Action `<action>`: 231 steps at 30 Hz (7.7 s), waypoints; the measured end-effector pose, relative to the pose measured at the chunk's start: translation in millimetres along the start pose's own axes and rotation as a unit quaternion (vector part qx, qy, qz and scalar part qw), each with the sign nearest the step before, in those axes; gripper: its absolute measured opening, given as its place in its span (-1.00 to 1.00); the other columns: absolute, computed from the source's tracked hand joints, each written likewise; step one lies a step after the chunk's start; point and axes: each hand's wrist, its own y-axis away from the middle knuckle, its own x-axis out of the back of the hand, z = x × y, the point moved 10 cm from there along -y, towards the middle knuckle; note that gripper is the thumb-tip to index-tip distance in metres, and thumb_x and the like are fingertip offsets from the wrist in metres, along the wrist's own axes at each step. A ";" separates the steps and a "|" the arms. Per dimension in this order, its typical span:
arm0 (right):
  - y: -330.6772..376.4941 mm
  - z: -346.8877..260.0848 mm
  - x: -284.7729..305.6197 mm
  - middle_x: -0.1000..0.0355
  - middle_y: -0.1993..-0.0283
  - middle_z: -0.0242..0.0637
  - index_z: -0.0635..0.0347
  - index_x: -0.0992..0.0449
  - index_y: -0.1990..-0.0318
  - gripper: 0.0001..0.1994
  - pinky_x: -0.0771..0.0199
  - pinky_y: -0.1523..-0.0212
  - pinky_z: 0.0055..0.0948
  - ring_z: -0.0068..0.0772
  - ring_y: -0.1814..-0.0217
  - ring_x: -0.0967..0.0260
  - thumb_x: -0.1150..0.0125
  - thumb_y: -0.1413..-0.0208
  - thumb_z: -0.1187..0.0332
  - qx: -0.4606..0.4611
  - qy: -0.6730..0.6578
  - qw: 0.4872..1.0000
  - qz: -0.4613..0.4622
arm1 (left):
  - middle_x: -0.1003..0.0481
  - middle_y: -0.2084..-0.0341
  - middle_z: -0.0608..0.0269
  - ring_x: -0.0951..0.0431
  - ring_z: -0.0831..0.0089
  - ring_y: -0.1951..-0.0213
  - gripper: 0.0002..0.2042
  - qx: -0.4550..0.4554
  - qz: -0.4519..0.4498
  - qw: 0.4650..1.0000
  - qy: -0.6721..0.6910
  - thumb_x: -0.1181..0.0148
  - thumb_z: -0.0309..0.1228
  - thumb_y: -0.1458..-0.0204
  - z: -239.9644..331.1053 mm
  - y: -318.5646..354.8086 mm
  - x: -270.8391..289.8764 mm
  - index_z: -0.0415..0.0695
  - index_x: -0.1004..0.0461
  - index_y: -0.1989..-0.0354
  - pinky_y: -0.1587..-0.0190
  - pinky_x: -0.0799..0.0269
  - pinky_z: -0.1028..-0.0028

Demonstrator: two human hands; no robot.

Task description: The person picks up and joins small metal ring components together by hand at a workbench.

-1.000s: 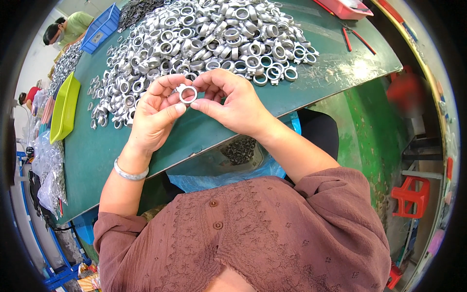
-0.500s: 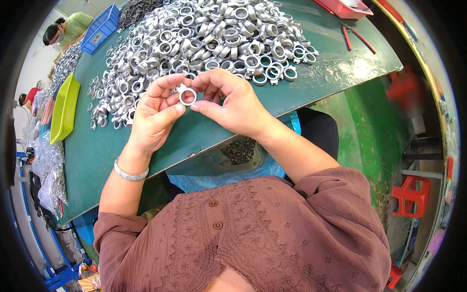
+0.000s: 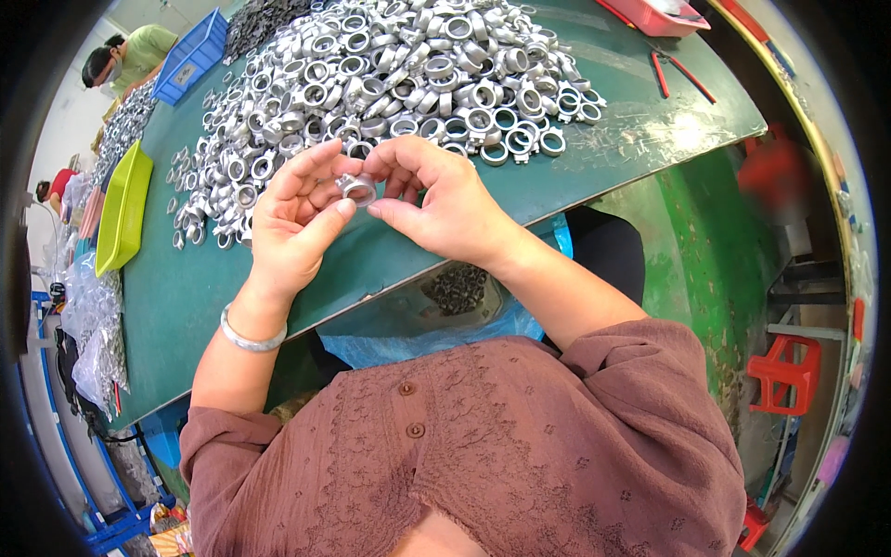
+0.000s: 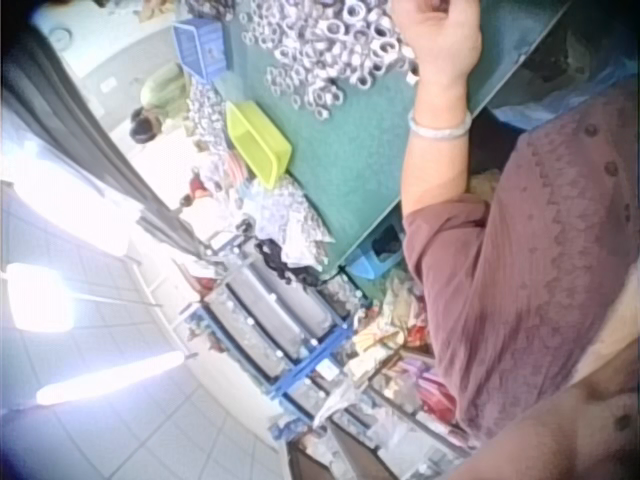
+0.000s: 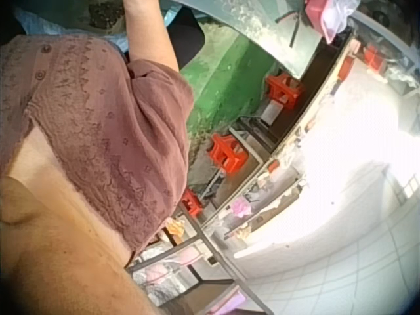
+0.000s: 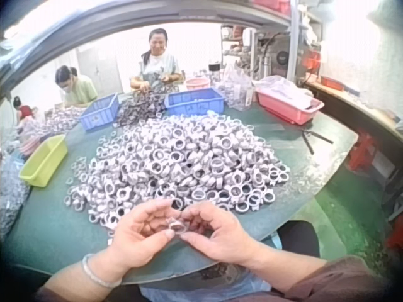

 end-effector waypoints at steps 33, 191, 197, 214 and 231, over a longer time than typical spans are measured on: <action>-68.7 -31.9 26.1 -0.28 0.42 -0.37 0.06 -0.47 0.30 -0.84 -0.35 0.38 -0.38 -0.30 0.34 -0.32 -0.15 0.11 0.42 0.210 0.608 0.764 0.051 | -0.46 0.38 0.20 -0.44 0.19 0.27 -0.72 -0.188 -0.338 0.884 -0.264 -0.26 -0.60 0.30 19.4 36.4 -84.2 -0.17 -0.47 0.30 0.22 -0.39 0.35; -6.8 0.9 -8.7 -0.32 0.16 -0.30 0.27 -0.26 0.03 -0.63 -0.33 0.08 -0.54 -0.55 0.12 -0.30 -0.01 0.04 0.70 0.030 -0.141 0.990 -0.006 | -0.39 0.49 0.44 -0.34 0.72 0.47 -0.91 0.098 0.023 0.995 -0.024 -0.17 -0.57 0.09 -13.1 0.0 3.8 -0.19 -0.42 0.39 0.42 -0.24 0.70; -6.9 3.8 -9.2 -0.31 0.13 -0.28 0.29 -0.26 0.02 -0.63 -0.33 0.06 -0.51 -0.53 0.09 -0.29 -0.03 0.05 0.66 0.011 -0.174 0.985 -0.003 | -0.30 0.52 0.43 -0.28 0.70 0.49 -0.88 -0.029 0.010 0.979 -0.202 -0.21 -0.61 0.14 8.1 -1.3 3.8 -0.20 -0.39 0.45 0.44 -0.18 0.70; -8.1 2.8 -10.0 -0.34 0.17 -0.30 0.31 -0.27 0.04 -0.66 -0.35 0.08 -0.52 -0.52 0.13 -0.33 -0.10 0.01 0.58 -0.015 -0.225 0.974 -0.017 | -0.34 0.41 0.37 -0.35 0.68 0.40 -0.69 0.006 0.007 0.984 -0.176 -0.20 -0.61 0.16 3.8 -0.3 0.6 -0.20 -0.28 0.22 0.36 -0.28 0.69; -4.7 -3.3 -6.3 -0.34 0.11 -0.35 0.18 -0.25 -0.03 -0.53 -0.35 0.21 -0.59 -0.54 0.15 -0.32 -0.11 0.12 0.64 0.032 -0.054 0.998 -0.015 | -0.37 0.40 0.40 -0.37 0.67 0.38 -0.80 0.066 -0.017 0.989 -0.135 -0.17 -0.50 0.04 -15.1 1.3 3.4 -0.23 -0.38 0.23 0.30 -0.31 0.66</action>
